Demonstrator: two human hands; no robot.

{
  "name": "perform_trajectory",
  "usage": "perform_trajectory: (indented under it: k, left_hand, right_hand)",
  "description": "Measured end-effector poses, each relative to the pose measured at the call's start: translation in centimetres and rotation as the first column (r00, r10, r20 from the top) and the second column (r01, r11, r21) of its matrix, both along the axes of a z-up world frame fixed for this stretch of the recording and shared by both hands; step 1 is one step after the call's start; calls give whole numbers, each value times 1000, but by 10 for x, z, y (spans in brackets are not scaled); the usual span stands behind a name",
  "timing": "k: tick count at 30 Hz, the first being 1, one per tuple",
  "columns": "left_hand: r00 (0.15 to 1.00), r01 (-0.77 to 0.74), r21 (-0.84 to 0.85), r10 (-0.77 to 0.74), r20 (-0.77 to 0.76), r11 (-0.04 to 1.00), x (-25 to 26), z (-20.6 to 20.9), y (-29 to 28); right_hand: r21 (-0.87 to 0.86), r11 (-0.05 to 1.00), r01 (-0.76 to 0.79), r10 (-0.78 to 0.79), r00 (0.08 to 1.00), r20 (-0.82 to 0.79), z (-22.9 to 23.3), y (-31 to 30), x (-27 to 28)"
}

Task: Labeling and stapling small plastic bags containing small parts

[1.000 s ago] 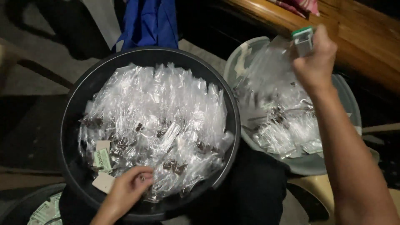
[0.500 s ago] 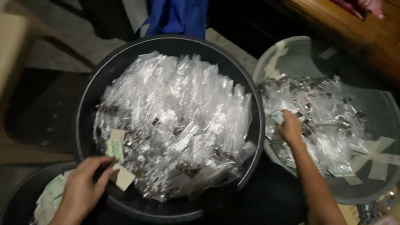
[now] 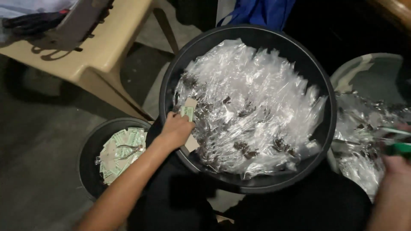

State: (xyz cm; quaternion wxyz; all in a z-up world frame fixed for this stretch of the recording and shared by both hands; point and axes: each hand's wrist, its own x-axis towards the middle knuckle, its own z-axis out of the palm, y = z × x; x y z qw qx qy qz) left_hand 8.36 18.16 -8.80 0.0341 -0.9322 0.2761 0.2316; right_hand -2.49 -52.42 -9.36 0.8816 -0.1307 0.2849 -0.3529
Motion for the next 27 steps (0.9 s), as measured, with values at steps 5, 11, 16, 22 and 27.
perform_trajectory:
  k: [5, 11, 16, 22, 27]
  left_hand:
    - [976, 70, 210, -23, -218, 975, 7, 25, -19]
    - [989, 122, 238, -98, -112, 963, -24, 39, -36]
    - [975, 220, 219, -207, -81, 950, -32, 9, -45]
    - [941, 338, 159, -334, -52, 928, -38, 57, -44]
    - [945, -70, -741, 283, 165, 667, -20, 84, -27]
  right_hand:
    - [-351, 754, -555, 334, 785, -522, 80, 181, -6]
    - [-320, 713, -624, 437, 752, -494, 76, 226, -6]
    - [-373, 679, -633, 433, 755, -492, 63, 228, -3]
    - [-410, 680, -607, 331, 754, -568, 71, 242, -12]
    - [-429, 680, -595, 350, 777, -522, 71, 259, -13]
